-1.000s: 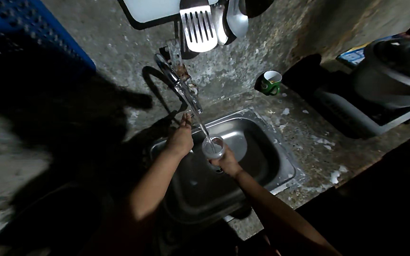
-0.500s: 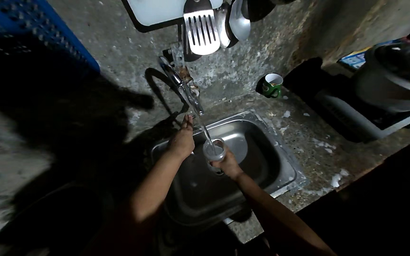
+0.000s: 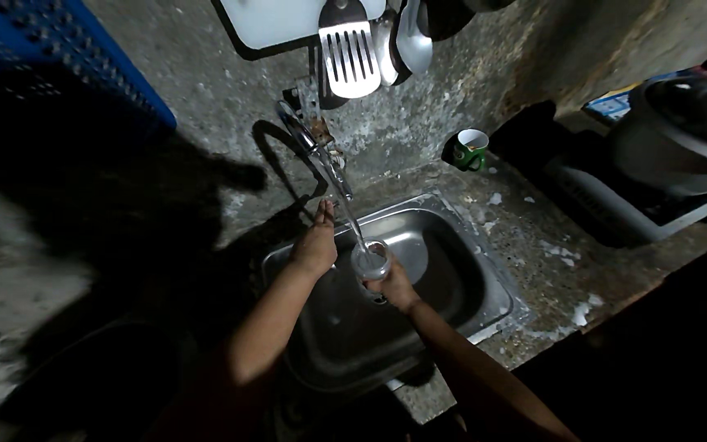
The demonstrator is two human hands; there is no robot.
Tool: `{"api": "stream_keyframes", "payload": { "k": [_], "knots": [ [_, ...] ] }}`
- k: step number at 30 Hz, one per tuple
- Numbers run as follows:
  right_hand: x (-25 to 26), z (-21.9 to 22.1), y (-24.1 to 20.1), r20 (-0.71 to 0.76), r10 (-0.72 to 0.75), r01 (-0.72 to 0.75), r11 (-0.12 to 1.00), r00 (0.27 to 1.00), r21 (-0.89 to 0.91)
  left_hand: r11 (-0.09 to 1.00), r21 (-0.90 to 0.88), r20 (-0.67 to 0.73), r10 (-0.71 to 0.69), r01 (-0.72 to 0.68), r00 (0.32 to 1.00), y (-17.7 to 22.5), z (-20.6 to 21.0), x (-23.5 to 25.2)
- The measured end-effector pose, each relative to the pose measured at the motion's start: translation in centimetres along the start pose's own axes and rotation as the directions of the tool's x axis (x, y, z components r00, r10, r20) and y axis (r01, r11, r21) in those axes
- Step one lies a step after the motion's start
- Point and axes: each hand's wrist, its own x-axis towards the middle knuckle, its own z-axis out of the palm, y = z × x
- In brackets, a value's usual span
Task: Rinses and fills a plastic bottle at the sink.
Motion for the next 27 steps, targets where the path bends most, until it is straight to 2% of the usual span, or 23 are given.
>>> {"api": "stream_keyframes", "payload": {
  "k": [6,12,27],
  "knots": [
    [-0.1,-0.1,-0.5,0.012,0.029,-0.029,1.0,1.0,0.0,1.0,0.008,-0.017,0.007,-0.007,1.0,-0.1,0.2,-0.1],
    [0.0,0.1,0.1,0.005,0.005,-0.005,1.0,1.0,0.002,0.999,0.04,0.035,0.003,-0.005,0.999,0.1,-0.2,0.0],
    [0.0,0.0,0.6,-0.003,-0.03,0.031,0.999,1.0,0.023,0.998,0.064,0.033,0.009,-0.011,0.999,0.1,-0.4,0.0]
  ]
}}
